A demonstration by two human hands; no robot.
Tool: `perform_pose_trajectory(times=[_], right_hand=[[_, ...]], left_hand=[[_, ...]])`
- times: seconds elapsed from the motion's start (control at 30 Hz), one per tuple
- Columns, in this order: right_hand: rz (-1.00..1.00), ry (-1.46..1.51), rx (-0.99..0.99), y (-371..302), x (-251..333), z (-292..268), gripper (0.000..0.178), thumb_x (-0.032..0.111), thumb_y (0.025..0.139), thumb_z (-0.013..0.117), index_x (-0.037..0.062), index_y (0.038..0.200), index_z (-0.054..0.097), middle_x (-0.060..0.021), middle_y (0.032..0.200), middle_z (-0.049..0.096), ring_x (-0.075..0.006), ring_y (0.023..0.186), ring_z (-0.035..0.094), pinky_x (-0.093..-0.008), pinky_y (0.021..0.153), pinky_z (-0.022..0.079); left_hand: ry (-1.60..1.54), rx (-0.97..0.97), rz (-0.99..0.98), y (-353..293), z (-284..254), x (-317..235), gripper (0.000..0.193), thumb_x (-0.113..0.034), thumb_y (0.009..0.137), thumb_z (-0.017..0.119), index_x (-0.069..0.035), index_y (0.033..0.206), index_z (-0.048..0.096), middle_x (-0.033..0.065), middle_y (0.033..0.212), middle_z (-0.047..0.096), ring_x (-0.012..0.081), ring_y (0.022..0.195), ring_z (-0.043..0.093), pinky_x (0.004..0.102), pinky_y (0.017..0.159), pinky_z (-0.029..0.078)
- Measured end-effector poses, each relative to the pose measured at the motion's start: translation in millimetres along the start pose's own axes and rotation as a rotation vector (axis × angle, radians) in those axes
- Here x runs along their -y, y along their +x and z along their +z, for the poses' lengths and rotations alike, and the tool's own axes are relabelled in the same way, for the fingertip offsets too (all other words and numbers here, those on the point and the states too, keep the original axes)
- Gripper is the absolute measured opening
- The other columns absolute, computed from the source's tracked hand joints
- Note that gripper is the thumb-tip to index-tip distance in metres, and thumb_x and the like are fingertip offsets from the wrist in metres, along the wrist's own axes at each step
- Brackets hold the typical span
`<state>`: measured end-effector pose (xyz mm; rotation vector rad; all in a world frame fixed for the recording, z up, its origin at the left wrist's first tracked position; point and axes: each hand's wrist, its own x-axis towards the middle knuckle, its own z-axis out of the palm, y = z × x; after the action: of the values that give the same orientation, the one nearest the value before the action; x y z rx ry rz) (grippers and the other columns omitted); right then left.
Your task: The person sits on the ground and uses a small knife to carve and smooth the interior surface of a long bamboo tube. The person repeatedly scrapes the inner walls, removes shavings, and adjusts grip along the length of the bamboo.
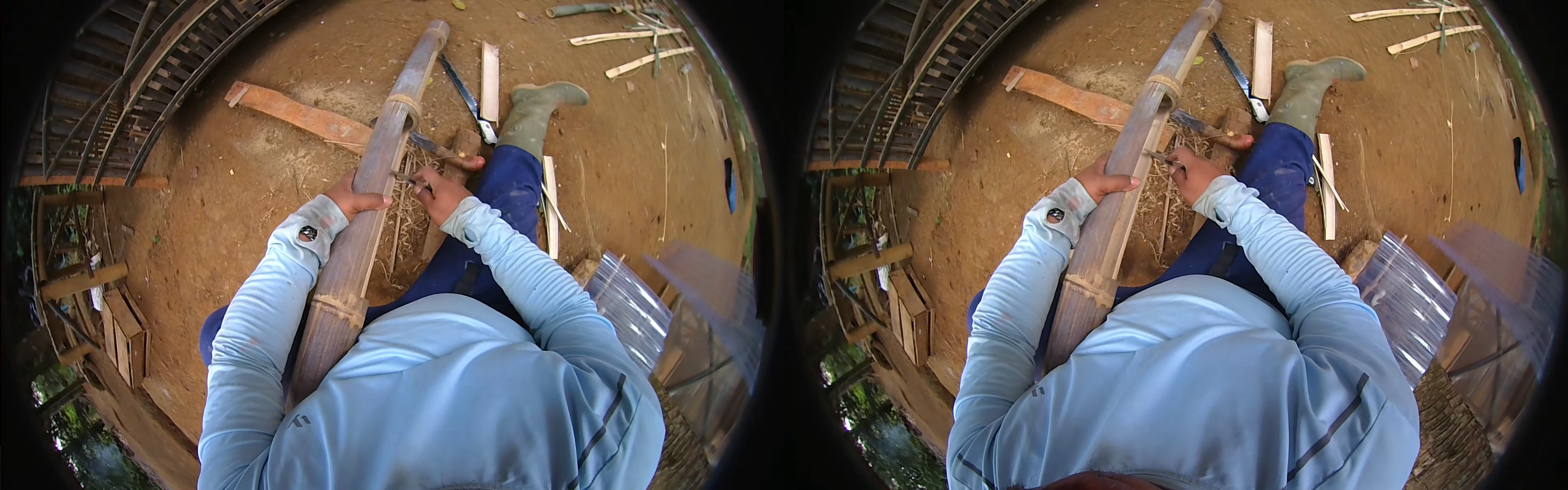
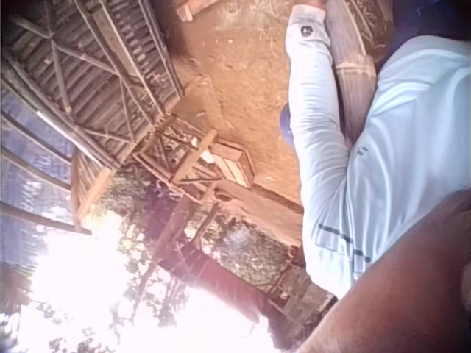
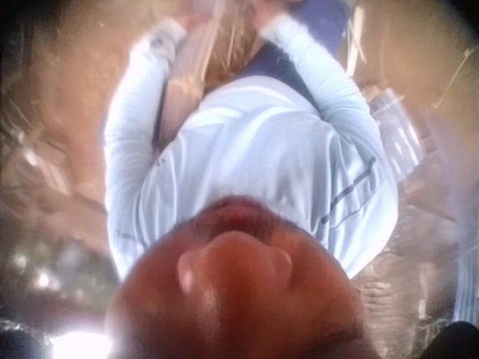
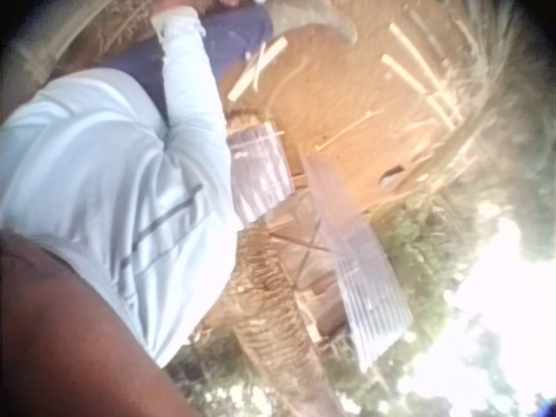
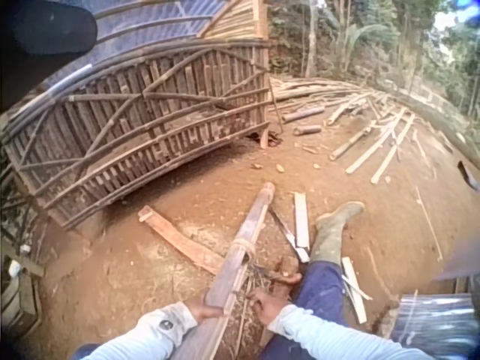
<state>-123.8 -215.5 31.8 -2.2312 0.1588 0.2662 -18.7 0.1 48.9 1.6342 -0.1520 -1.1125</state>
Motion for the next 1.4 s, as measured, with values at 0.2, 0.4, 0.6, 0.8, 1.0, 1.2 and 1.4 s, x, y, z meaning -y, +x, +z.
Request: perform_pose_trajectory(times=[0.2, 0.4, 0.6, 0.8, 1.0, 1.2, 1.4], right_hand=[[0.034, 0.04, -0.094, 7.2, 0.7, 13.7, 0.027, 0.032, 0.092, 0.054, 0.0065, 0.1, 0.057, -0.0241, 0.089, 0.064, -0.0427, 0.088, 0.061, -0.0461, 0.076, 0.047], [0.079, 0.062, -0.101, 13.3, 11.2, 16.6, 0.026, 0.031, 0.091, 0.055, 0.0059, 0.097, 0.059, -0.0242, 0.086, 0.064, -0.0421, 0.085, 0.061, -0.0455, 0.075, 0.047], [0.072, 0.096, -0.136, 19.7, 5.5, 15.8, 0.028, 0.031, 0.091, 0.057, 0.0033, 0.094, 0.06, -0.0236, 0.08, 0.062, -0.0392, 0.078, 0.061, -0.0433, 0.07, 0.047], [0.103, 0.07, -0.152, 24.8, 11.3, 19.9, 0.028, 0.031, 0.091, 0.057, 0.0038, 0.095, 0.06, -0.0236, 0.083, 0.064, -0.0396, 0.08, 0.063, -0.0435, 0.071, 0.048], [0.121, 0.031, -0.212, 27.4, 9.2, 24.3, 0.028, 0.032, 0.091, 0.057, 0.0051, 0.098, 0.059, -0.0237, 0.087, 0.065, -0.0421, 0.084, 0.062, -0.0451, 0.074, 0.048], [0.13, 0.006, -0.209, 19.7, 18.0, 18.3, 0.027, 0.034, 0.092, 0.054, 0.0094, 0.101, 0.059, -0.0218, 0.088, 0.065, -0.0417, 0.086, 0.062, -0.0468, 0.075, 0.048], [0.187, -0.006, -0.18, 4.2, 13.5, 18.5, 0.026, 0.033, 0.092, 0.053, 0.0099, 0.101, 0.06, -0.0215, 0.087, 0.065, -0.0406, 0.085, 0.062, -0.0456, 0.076, 0.048]], left_hand=[[0.049, -0.033, 0.031, -3.1, 4.8, -7.6, 0.089, -0.028, 0.06, 0.087, 0.007, 0.128, 0.042, 0.017, 0.108, 0.062, 0.0254, 0.097, 0.061, 0.0353, 0.085, 0.048], [0.052, -0.042, 0.049, -4.7, 4.4, -9.6, 0.083, -0.025, 0.06, 0.087, 0.007, 0.125, 0.046, 0.0157, 0.106, 0.062, 0.0245, 0.096, 0.06, 0.0344, 0.085, 0.048], [0.081, 0.079, 0.097, -1.3, 4.7, -17.4, 0.089, -0.024, 0.066, 0.082, 0.003, 0.136, 0.035, 0.0138, 0.113, 0.057, 0.0232, 0.103, 0.056, 0.0347, 0.09, 0.045], [0.036, 0.048, 0.106, 3.7, 0.6, -1.1, 0.088, -0.021, 0.066, 0.081, 0.002, 0.136, 0.034, 0.0132, 0.114, 0.055, 0.0233, 0.103, 0.055, 0.0355, 0.09, 0.045], [0.039, 0.046, 0.084, 3.4, 3.3, -3.7, 0.086, -0.021, 0.066, 0.081, 0.001, 0.136, 0.035, 0.0128, 0.114, 0.056, 0.0231, 0.103, 0.055, 0.0354, 0.09, 0.044], [0.021, 0.025, 0.073, 1.2, 1.9, -12.9, 0.09, -0.023, 0.06, 0.086, 0.006, 0.131, 0.039, 0.0161, 0.112, 0.059, 0.0241, 0.102, 0.058, 0.0354, 0.09, 0.045], [0.075, -0.017, 0.061, -4.9, 6.7, -20.6, 0.088, -0.025, 0.061, 0.086, 0.006, 0.13, 0.041, 0.0163, 0.112, 0.059, 0.0253, 0.101, 0.058, 0.0353, 0.089, 0.045]])
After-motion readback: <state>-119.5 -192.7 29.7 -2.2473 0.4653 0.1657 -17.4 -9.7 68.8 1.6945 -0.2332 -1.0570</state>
